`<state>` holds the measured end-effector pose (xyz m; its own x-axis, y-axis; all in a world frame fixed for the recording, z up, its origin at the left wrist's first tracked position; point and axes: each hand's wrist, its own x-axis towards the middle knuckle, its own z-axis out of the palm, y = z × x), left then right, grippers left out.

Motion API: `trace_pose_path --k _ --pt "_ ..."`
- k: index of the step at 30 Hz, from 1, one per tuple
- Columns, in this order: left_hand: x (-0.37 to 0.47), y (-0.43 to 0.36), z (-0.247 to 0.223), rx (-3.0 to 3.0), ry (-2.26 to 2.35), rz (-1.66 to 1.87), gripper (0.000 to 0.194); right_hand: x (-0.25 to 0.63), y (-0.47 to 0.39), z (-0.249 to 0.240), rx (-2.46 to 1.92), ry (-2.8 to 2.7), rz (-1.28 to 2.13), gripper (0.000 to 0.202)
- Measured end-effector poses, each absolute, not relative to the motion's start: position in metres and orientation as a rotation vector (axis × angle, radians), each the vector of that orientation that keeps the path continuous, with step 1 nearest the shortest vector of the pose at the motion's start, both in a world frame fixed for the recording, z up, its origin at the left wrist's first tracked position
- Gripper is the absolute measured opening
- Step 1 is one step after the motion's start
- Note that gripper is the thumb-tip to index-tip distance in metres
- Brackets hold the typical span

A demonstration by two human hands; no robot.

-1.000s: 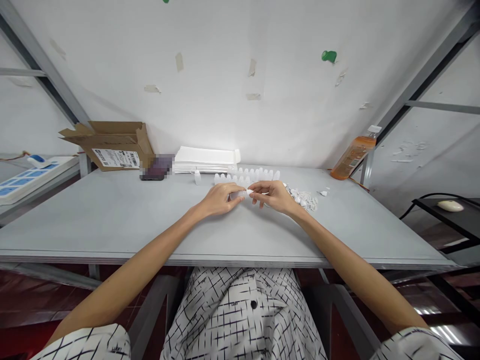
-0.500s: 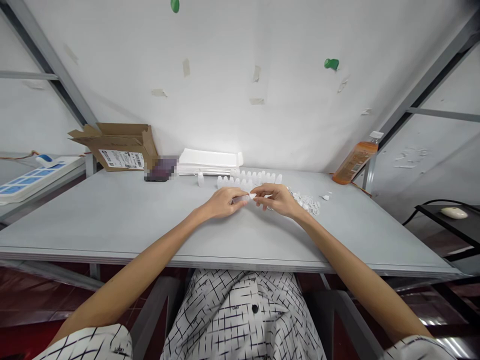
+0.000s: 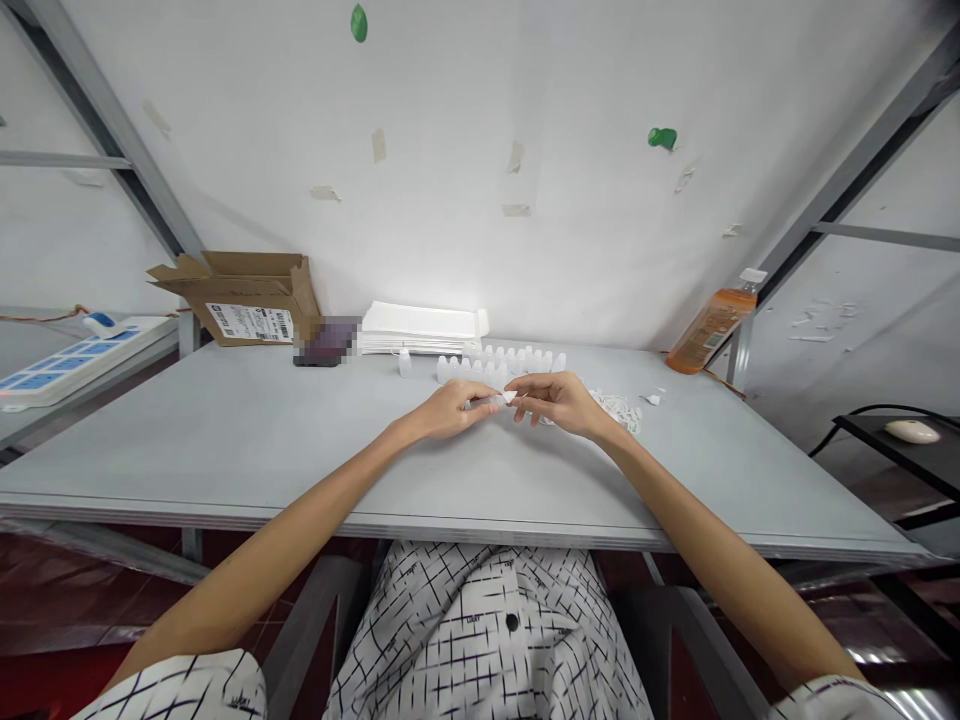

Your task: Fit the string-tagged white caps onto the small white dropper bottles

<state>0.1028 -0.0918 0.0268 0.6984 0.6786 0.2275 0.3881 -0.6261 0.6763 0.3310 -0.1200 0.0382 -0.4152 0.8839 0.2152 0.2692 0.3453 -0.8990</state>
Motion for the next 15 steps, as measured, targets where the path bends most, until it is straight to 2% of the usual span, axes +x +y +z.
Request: trace_pose_path --k 15 --pt "0.103 -0.0941 0.0328 1.943 0.663 0.562 0.046 0.3309 -0.1236 0.0425 -1.025 -1.873 1.055 0.034"
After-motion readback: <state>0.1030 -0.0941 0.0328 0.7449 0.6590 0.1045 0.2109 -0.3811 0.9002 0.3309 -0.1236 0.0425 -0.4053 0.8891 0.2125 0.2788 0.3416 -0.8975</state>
